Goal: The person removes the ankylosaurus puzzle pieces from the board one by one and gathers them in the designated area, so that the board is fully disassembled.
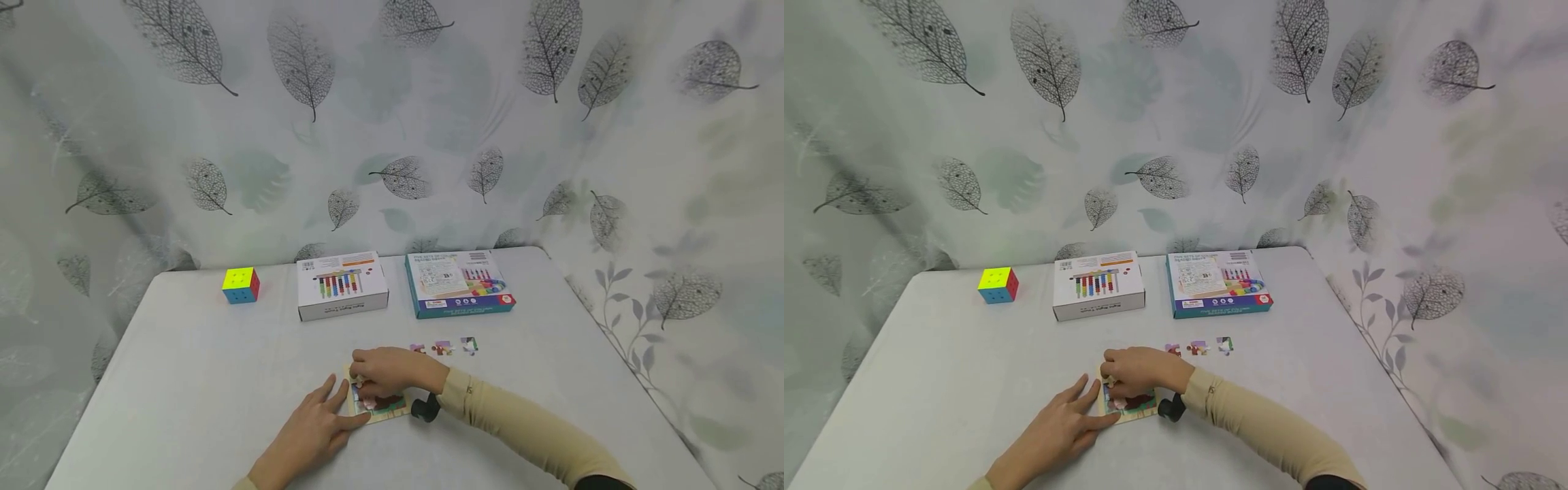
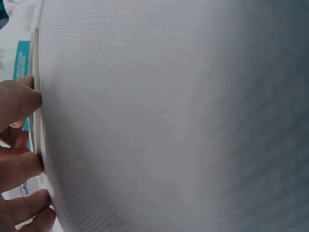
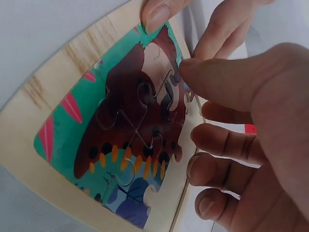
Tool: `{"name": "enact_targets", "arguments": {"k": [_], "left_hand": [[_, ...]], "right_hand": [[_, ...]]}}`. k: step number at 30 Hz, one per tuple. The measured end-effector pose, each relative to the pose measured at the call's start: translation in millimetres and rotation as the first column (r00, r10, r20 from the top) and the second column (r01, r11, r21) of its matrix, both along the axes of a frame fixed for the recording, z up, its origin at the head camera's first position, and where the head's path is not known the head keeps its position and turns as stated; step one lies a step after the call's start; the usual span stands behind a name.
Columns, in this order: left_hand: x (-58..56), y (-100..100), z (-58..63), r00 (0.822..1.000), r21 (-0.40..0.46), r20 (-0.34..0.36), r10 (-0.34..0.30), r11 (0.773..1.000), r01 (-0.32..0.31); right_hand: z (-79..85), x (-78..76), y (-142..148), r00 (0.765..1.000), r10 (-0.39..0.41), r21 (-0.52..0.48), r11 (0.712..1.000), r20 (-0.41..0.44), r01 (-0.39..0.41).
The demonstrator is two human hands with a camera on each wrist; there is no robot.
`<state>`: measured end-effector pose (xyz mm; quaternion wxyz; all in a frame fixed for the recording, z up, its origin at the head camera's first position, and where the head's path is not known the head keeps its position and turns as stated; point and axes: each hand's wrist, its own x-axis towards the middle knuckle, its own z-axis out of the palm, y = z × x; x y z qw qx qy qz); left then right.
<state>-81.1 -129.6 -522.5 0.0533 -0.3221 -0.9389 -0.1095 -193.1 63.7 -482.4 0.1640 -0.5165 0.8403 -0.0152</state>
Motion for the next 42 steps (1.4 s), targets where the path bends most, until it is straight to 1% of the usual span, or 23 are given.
{"name": "enact_targets", "arguments": {"k": [3,6,11,19,25,28,33,42], "left_hand": [[0.1,1,0.5,1.0,-0.001,0.019,0.005,1.0,-0.005],[0.4,1,0.6,1.0,0.0,0.014,0.005,1.0,-0.005],[1.1,1,1.9,1.0,0.0,-0.002,0.005,1.0,-0.005],[1.9,1,4.4,1.0,-0.004,0.004,0.008,1.0,-0.008],[1.8,0,2.8,1.0,0.003,-0.031,0.002,1.0,-0.002],[2.1,0,1.6,0.999,0.016,-0.045,-0.002,1.0,0.003],[2.3,0,2.0,0.999,0.028,-0.033,0.006,1.0,-0.005],[1.7,0,3.0,1.0,0.031,-0.023,0.005,1.0,-0.004]], "right_hand": [[-0.2,0.3,0,1.0,-0.005,0.012,1.0,-0.003,0.005],[0.3,0.7,0,1.0,-0.011,0.023,1.0,-0.008,0.011],[1.6,1.2,-1,1.0,-0.023,0.033,0.999,0.014,0.023],[0.3,2.1,-3,0.999,-0.018,0.029,0.999,0.041,0.017],[-1.0,4.2,-7,0.997,-0.048,0.039,0.998,0.068,0.045],[-1.8,4.9,-8,0.997,-0.05,0.047,0.998,0.058,0.047],[-1.6,6.0,-9,0.998,-0.046,0.042,0.998,0.045,0.044],[-1.6,8.2,-10,0.994,-0.083,0.035,0.996,0.07,0.081]]}}
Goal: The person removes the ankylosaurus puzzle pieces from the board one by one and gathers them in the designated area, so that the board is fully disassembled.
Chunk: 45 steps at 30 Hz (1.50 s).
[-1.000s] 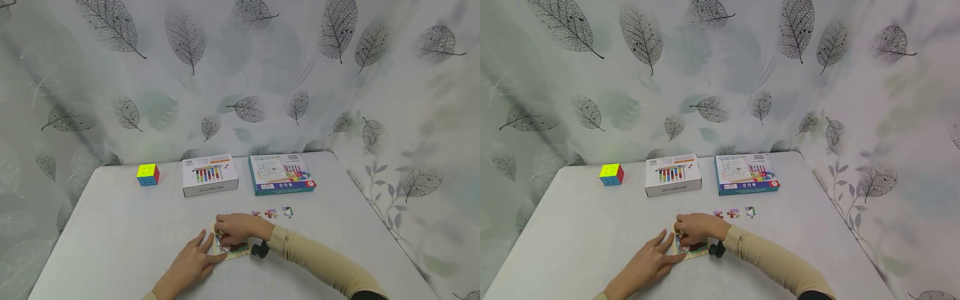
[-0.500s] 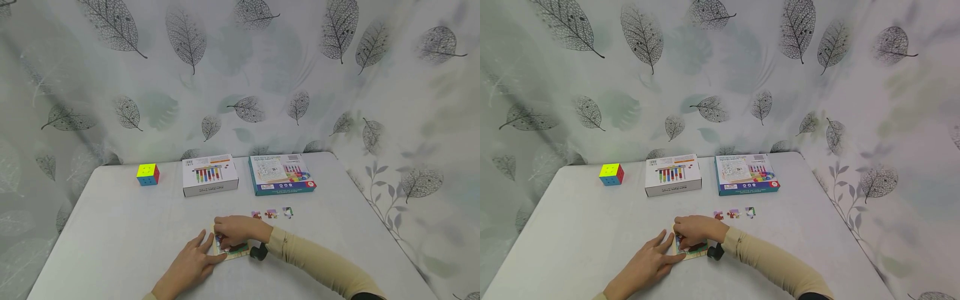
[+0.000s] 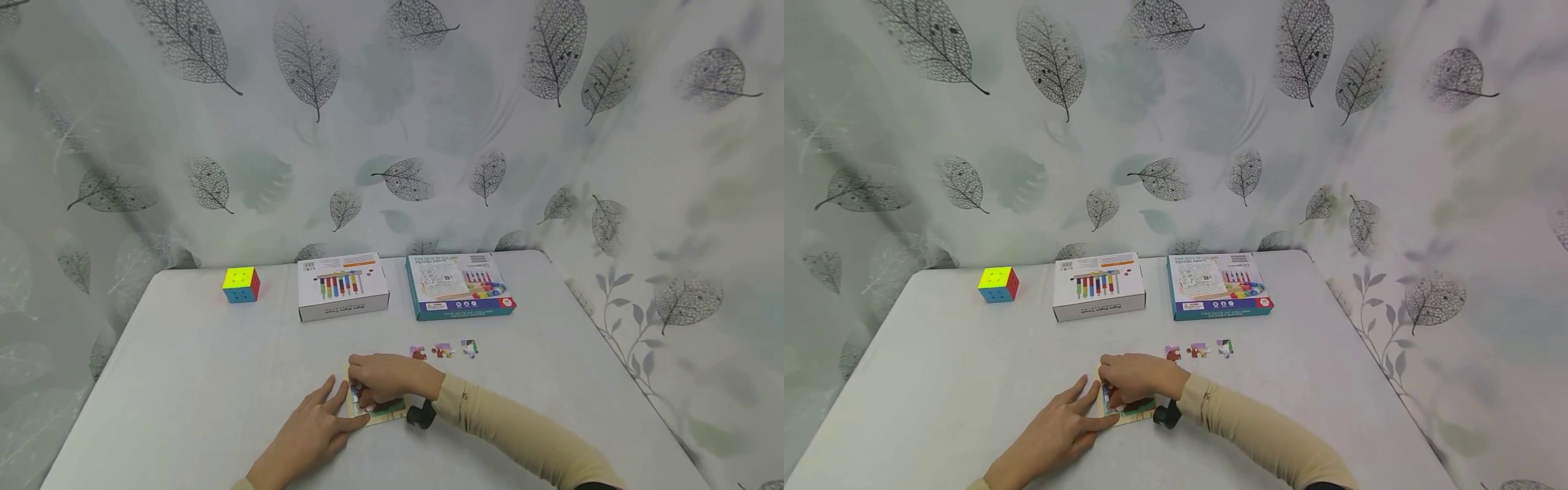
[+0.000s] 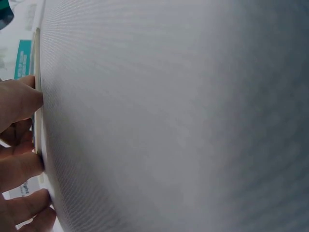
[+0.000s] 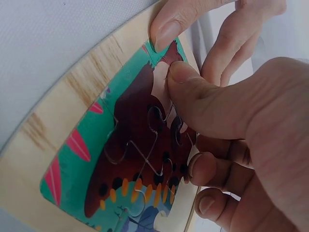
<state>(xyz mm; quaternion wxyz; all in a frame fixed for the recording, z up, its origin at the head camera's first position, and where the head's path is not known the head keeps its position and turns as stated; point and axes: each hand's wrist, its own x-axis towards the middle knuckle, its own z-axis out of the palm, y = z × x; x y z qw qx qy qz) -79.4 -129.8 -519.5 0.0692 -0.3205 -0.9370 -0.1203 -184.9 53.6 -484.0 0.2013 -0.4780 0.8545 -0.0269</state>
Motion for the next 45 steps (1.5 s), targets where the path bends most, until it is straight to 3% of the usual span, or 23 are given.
{"name": "enact_targets", "arguments": {"k": [12,26,33,45], "left_hand": [[1.3,2,2.7,1.0,-0.013,0.003,0.003,1.0,-0.003],[3.6,2,1.7,1.0,-0.001,-0.021,0.0,1.0,0.0],[3.0,1,1.5,1.0,-0.022,-0.015,-0.016,1.0,0.015],[0.9,-1,1.6,1.0,-0.011,-0.009,-0.008,1.0,0.008]], "right_hand": [[-4.2,0.2,1,0.998,-0.041,-0.016,0.999,0.055,0.041],[-3.6,1.9,4,0.997,-0.029,-0.043,0.999,0.066,0.032],[-1.5,2.0,3,0.99,-0.057,-0.059,0.996,0.129,0.065],[6.3,-5.5,8,0.98,0.014,-0.19,0.982,0.199,0.025]]}}
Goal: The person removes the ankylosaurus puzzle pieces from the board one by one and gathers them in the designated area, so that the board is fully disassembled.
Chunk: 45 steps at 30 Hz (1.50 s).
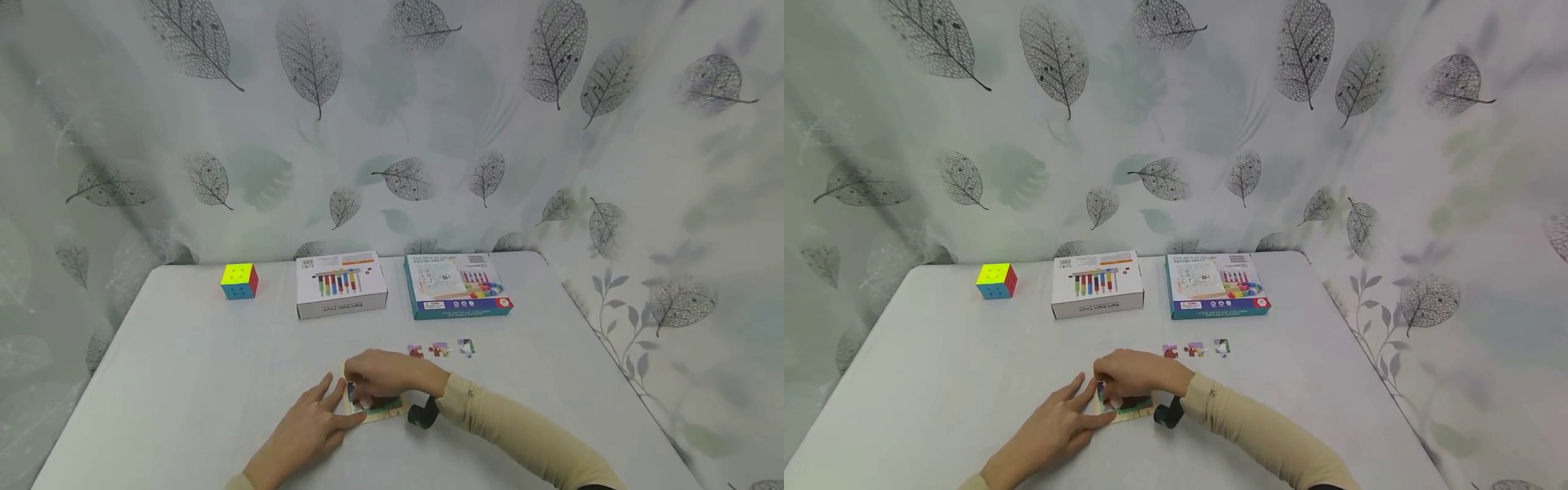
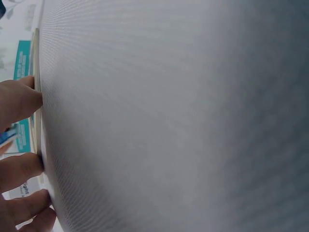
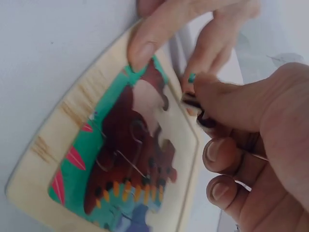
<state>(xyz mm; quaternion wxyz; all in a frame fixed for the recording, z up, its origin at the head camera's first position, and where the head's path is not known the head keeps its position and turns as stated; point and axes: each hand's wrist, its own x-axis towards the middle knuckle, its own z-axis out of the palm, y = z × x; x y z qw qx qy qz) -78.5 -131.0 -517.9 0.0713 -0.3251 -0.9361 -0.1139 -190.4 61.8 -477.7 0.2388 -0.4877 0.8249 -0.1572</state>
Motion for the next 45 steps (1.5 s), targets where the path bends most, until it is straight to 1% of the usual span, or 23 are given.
{"name": "enact_targets", "arguments": {"k": [3,5,7,13,19,22,27,30,35,39,45], "left_hand": [[-0.5,0,-1.3,1.0,-0.005,-0.026,-0.002,1.0,0.002],[-0.5,0,-1.7,1.0,-0.012,-0.031,-0.005,1.0,0.004],[-0.5,0,-1.4,1.0,-0.014,-0.022,-0.003,1.0,0.003],[-1.1,-1,0.6,1.0,-0.029,0.019,0.016,0.999,-0.015],[-0.9,-1,1.4,0.999,-0.027,0.046,0.027,0.999,-0.025],[-0.8,0,2.2,0.998,-0.024,0.054,0.027,0.999,-0.026],[-0.7,0,3.7,0.997,-0.027,0.071,0.029,0.999,-0.027],[-0.6,1,3.9,0.996,-0.021,0.085,0.039,0.999,-0.038],[-0.2,2,2.6,0.993,-0.015,0.107,0.045,0.999,-0.044],[0.9,2,1.0,0.994,-0.013,0.101,0.032,0.999,-0.031],[1.4,2,1.8,0.995,-0.013,0.094,0.027,1.0,-0.025]], "right_hand": [[4.6,-1.6,7,1.0,-0.013,-0.036,0.999,0.01,0.013],[6.8,-3.4,12,0.999,-0.029,-0.051,0.998,0.024,0.03],[8.9,-5.9,19,0.999,-0.04,-0.064,0.997,0.027,0.041],[13.8,-15.5,41,0.999,-0.05,-0.086,0.995,-0.021,0.048],[14.7,-19.0,62,0.993,-0.111,-0.075,0.991,-0.027,0.109],[12.8,-18.1,71,0.988,-0.152,-0.061,0.987,-0.032,0.149],[8.1,-16.1,84,0.978,-0.208,-0.049,0.977,-0.003,0.207],[4.9,-14.6,90,0.975,-0.221,-0.049,0.974,0.009,0.221],[-1.2,-10.9,99,0.972,-0.234,-0.046,0.971,0.003,0.234],[-3.1,-7.4,103,0.967,-0.254,-0.04,0.966,0.017,0.254],[-5.5,-4.1,105,0.961,-0.274,-0.047,0.96,0.026,0.275]]}}
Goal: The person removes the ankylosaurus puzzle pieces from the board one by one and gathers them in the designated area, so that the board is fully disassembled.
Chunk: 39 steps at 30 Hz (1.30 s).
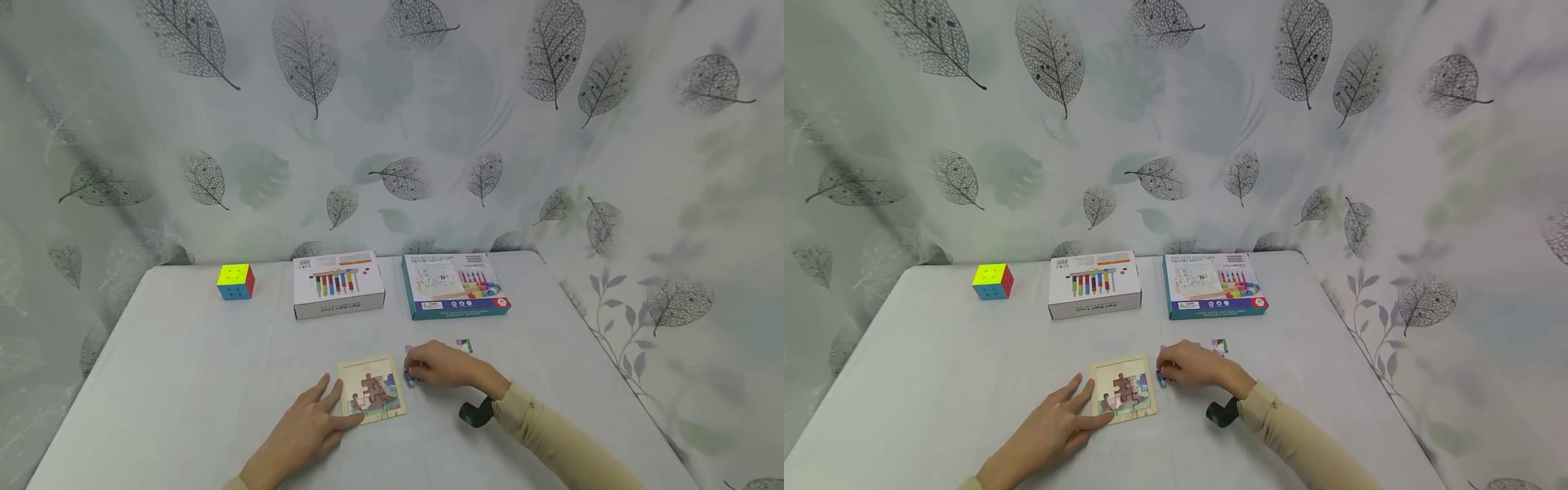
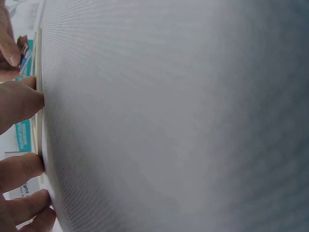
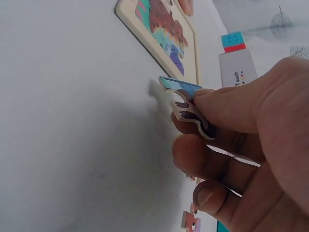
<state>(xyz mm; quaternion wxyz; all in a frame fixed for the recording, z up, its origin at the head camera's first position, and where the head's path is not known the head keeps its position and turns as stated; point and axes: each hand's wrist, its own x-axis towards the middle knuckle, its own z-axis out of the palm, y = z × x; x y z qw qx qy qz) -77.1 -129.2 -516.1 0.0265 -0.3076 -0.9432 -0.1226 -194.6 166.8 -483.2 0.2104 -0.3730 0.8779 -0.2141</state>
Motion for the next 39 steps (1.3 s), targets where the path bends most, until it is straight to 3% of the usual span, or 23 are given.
{"name": "enact_targets", "arguments": {"k": [9,20,39], "left_hand": [[0.4,0,-0.5,1.0,0.006,-0.001,0.006,1.0,-0.006],[0.2,1,-1.5,1.0,-0.004,0.018,0.011,1.0,-0.011],[0.9,3,0.5,1.0,0.019,0.016,0.027,0.999,-0.027]], "right_hand": [[-8.6,4.1,3,1.0,-0.018,-0.017,1.0,-0.012,0.017],[-16.7,8.7,7,0.991,-0.009,0.01,1.0,-0.133,0.01],[-15.3,12.3,9,0.986,-0.046,-0.004,0.999,-0.157,0.046]]}}
